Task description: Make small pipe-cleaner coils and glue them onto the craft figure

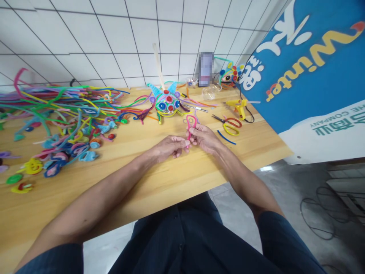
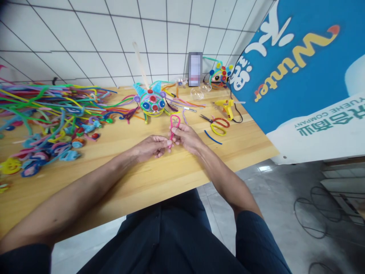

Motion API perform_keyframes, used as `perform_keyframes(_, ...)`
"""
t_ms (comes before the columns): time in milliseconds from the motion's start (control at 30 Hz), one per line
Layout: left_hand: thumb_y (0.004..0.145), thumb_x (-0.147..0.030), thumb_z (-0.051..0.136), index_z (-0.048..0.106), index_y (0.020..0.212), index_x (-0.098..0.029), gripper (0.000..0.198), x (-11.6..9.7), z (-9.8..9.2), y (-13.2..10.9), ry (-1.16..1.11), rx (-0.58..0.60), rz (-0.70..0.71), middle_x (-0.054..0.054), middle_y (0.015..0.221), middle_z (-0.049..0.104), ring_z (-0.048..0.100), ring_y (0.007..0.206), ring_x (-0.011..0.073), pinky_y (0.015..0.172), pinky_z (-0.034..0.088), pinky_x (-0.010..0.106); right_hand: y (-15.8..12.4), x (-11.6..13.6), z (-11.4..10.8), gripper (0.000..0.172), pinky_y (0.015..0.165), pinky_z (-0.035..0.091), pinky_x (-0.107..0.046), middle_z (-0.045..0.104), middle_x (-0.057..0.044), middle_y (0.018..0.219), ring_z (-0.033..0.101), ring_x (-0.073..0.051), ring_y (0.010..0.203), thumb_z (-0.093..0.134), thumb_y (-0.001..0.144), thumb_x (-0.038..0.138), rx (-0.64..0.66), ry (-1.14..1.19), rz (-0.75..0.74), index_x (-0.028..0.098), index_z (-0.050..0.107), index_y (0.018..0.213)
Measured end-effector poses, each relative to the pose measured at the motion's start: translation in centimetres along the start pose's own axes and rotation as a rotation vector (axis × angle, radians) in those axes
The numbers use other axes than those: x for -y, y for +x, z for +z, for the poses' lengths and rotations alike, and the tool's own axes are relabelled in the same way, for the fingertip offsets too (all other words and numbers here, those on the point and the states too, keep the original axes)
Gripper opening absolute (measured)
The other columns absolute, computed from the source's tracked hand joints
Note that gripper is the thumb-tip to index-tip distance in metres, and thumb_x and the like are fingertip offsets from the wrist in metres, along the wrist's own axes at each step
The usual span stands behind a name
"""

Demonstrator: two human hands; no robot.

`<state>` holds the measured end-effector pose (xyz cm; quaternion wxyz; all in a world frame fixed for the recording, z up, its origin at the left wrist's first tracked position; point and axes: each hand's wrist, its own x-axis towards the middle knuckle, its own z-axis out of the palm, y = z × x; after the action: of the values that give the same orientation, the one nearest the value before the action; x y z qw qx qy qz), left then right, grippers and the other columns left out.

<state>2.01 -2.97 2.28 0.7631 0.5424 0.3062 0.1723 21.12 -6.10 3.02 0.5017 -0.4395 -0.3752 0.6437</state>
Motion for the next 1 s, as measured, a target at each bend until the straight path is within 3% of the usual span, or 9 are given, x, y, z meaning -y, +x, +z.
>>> perform_keyframes(333,0.082,-0.047,0.077,0.071,0.079,-0.014,0.034,0.3,0.5,-0.1,0.249,-0.024,-0.038,0.004,0.074,0.071,0.049,0.047,0.0069,0.041,0.036,0.020,-0.1,0.3,-0.6,0.052,0.043,0.032,-0.017,0.060,0.006,0.071,0.046,-0.004,0.051,0.096,0.063,0.049,-0.055,-0.002,-0.079,0.017,0.068,0.093)
perform_keyframes(533,0.088,-0.047,0.066,0.069,0.075,-0.015,0.034,0.3,0.7,-0.5,0.416,-0.027,-0.003,-0.003,0.052,0.054,0.041,0.043,0.0075,0.043,0.032,0.021,-0.2,1.6,-1.5,0.051,0.045,0.031,-0.016,0.058,0.006,0.071,0.044,-0.004,0.053,0.097,0.059,0.049,-0.100,0.049,-0.156,0.017,0.067,0.087)
perform_keyframes(667,0.089,-0.047,0.061,0.070,0.076,-0.016,0.035,0.3,0.7,-0.7,0.532,-0.028,0.003,-0.004,0.049,0.051,0.041,0.044,0.0090,0.048,0.034,0.023,-0.1,1.7,-2.3,0.048,0.048,0.035,-0.018,0.059,0.006,0.070,0.046,-0.005,0.055,0.096,0.060,0.047,-0.164,0.050,-0.225,0.017,0.065,0.082)
perform_keyframes(867,0.093,-0.050,0.054,0.070,0.073,-0.018,0.041,-0.9,-0.1,-1.2,0.849,-0.007,0.167,0.005,0.073,0.069,0.061,0.068,0.0187,0.070,0.048,0.031,0.0,1.2,-2.3,0.047,0.053,0.042,-0.021,0.062,0.004,0.066,0.051,-0.007,0.054,0.094,0.060,0.050,-0.230,-0.024,-0.292,0.017,0.067,0.080)
perform_keyframes(933,0.093,-0.052,0.055,0.073,0.084,-0.019,0.039,-1.6,0.0,-1.6,0.966,-0.081,0.275,0.009,0.091,0.075,0.068,0.089,0.0266,0.088,0.052,0.039,-0.1,1.0,-1.8,0.045,0.055,0.044,-0.022,0.063,0.004,0.065,0.052,-0.007,0.054,0.092,0.063,0.051,-0.221,-0.074,-0.313,0.017,0.068,0.081)
perform_keyframes(1000,0.092,-0.057,0.059,0.072,0.110,-0.020,0.043,-2.0,0.5,-1.9,0.972,-0.207,0.362,0.012,0.119,0.074,0.064,0.117,0.0336,0.106,0.047,0.047,-0.4,0.7,-1.0,0.042,0.056,0.046,-0.023,0.064,0.004,0.065,0.054,-0.008,0.054,0.088,0.067,0.051,-0.192,-0.127,-0.331,0.017,0.069,0.082)
